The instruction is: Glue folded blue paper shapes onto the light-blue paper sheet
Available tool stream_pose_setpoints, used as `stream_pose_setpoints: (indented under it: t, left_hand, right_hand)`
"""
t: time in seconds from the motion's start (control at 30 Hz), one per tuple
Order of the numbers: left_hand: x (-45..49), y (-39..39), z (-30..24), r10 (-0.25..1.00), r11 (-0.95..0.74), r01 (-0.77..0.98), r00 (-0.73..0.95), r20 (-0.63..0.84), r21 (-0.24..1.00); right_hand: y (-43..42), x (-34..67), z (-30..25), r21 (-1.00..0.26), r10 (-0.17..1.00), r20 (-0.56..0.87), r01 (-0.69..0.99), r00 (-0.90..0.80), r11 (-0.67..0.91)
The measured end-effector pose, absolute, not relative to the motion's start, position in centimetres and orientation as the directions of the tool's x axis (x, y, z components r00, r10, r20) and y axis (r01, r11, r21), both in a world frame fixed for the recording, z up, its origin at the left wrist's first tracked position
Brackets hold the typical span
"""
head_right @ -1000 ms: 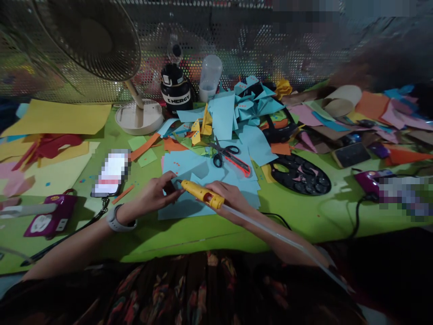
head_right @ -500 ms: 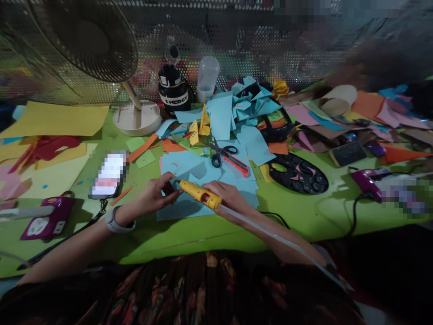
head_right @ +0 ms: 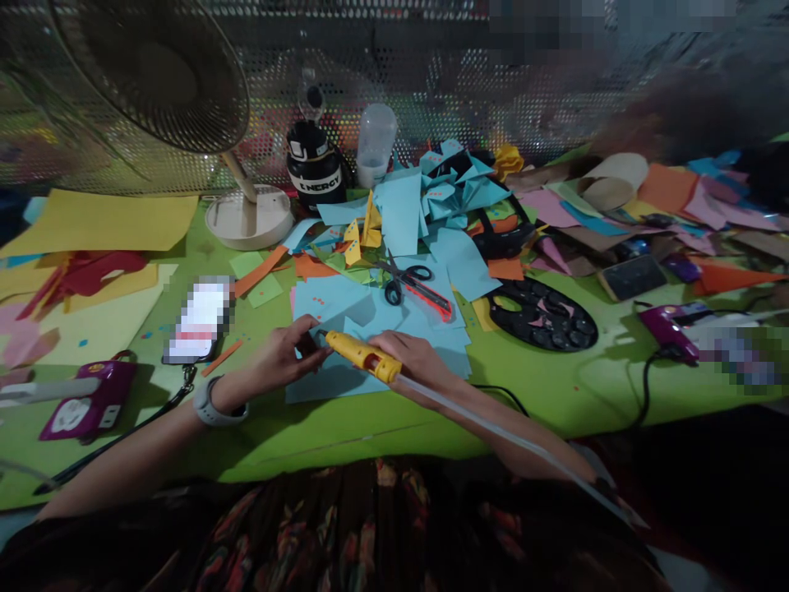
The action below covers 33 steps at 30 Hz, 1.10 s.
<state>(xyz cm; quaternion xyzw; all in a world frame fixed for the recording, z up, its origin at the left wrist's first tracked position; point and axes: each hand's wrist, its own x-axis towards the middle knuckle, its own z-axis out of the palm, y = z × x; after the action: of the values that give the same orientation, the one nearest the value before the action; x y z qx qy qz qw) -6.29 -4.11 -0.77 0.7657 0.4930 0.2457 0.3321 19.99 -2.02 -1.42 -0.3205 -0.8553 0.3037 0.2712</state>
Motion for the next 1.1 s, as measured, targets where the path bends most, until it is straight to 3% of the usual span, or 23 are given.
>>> stream_pose_setpoints:
  t: [0.8,1.1]
  left_hand:
    - [-6.4,-4.1,-1.0,0.918,-0.321,0.626,0.390,0.071,0.711]
    - [-6.2,-4.2,-0.6,0.919,-0.302,0.610,0.392,0.053,0.733]
  right_hand:
    - [-2.2,19.7,-0.3,-0.715,0.738,0.191,0.423,-0.647,0.556]
    - [-2.2,19.7,-0.8,-0.702,0.738,0.228,0.418,-0.636,0.577]
